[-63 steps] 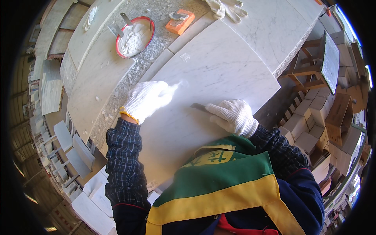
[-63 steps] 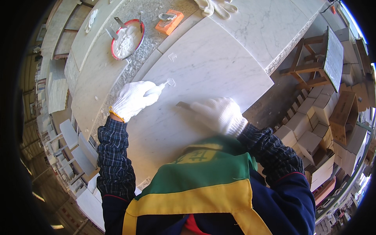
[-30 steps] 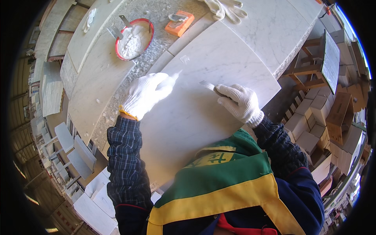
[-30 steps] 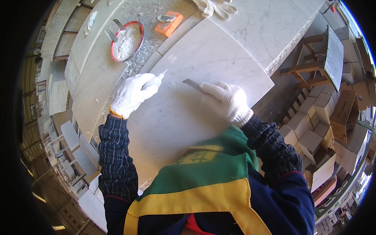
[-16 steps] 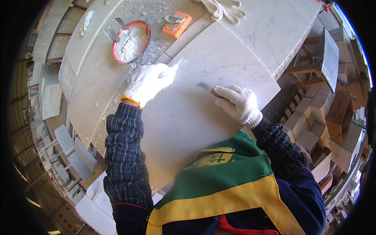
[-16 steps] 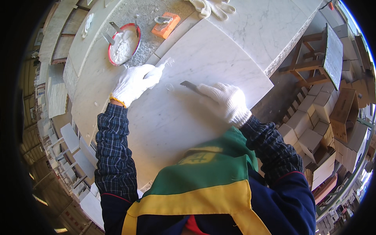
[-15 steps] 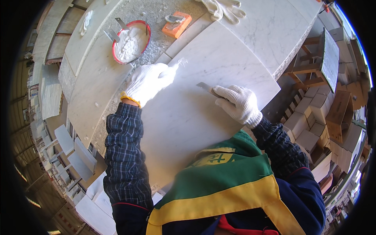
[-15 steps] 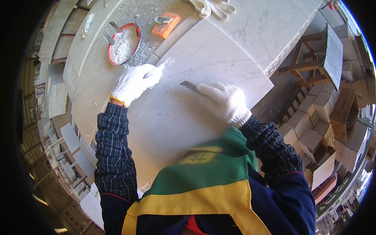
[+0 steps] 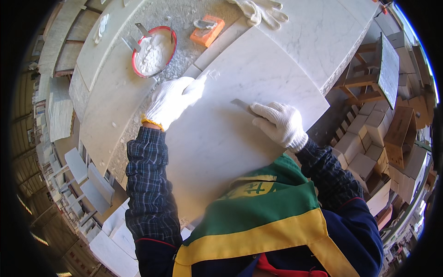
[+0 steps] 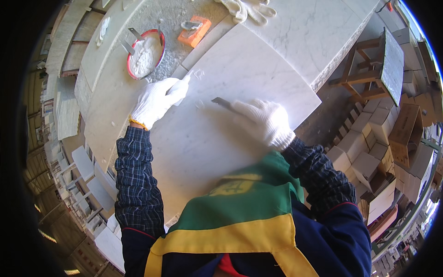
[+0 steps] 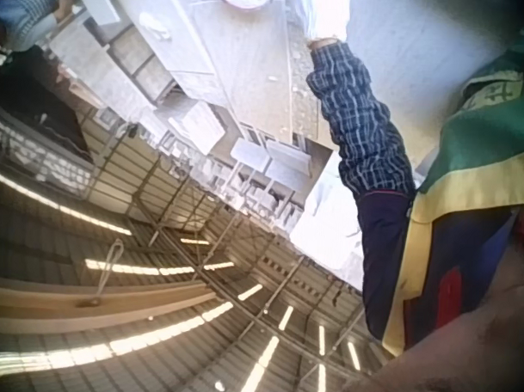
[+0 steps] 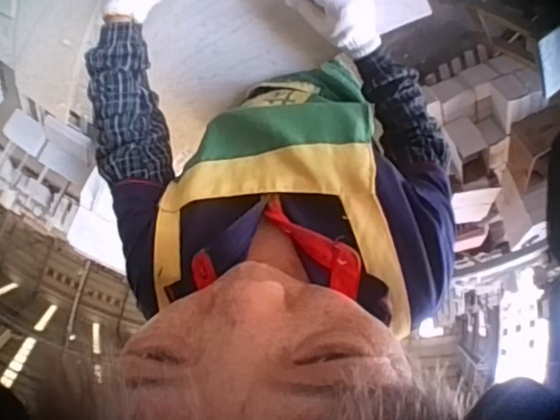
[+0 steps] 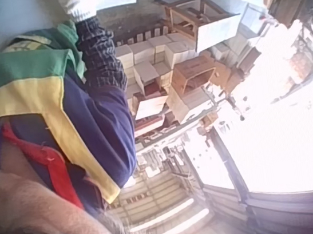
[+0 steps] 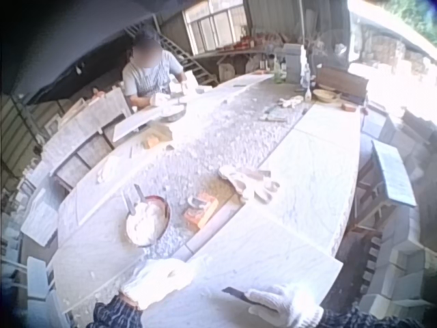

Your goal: The person applies a white adhesive from a squeeze bottle along the edge of a large stone slab and spreads it with a small metal spatula. They repeatedly wipe the slab surface with gloved hands and continue applying and smoothing the adhesive along the seam.

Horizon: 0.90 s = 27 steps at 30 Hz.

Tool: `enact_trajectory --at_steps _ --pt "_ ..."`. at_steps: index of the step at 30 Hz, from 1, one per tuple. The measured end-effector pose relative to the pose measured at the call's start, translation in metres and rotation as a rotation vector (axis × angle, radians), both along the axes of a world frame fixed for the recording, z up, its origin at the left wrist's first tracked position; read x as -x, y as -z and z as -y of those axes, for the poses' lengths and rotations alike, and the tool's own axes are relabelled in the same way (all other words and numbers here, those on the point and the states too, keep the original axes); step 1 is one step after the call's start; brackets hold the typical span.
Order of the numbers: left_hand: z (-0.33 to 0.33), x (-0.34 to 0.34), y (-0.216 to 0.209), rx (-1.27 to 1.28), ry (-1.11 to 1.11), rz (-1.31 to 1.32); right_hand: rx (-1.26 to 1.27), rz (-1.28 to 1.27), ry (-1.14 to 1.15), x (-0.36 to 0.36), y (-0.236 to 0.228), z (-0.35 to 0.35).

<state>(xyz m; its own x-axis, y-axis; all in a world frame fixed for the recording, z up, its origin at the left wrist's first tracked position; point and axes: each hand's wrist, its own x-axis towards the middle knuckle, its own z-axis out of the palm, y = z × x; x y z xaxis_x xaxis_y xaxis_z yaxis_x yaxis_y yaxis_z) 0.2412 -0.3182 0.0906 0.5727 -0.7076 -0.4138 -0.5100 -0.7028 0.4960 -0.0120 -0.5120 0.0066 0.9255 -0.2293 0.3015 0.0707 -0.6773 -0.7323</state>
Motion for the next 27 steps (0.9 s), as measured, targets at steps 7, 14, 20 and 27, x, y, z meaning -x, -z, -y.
enact_trajectory --at_steps 7,14,20,27 --pt "-0.029 0.002 0.027 0.196 -0.183 0.008 -0.010 -0.067 -0.006 0.000 -0.006 0.000" --pt "-0.047 -0.006 0.069 0.568 -0.412 0.194 0.010 -0.065 -0.008 -0.002 -0.012 0.000" --pt "-0.052 -0.017 0.089 0.572 -0.654 0.141 0.020 -0.023 0.009 -0.002 -0.008 -0.002" --pt "-0.055 -0.021 0.095 0.540 -0.628 0.206 0.011 -0.007 0.016 -0.001 -0.004 -0.002"
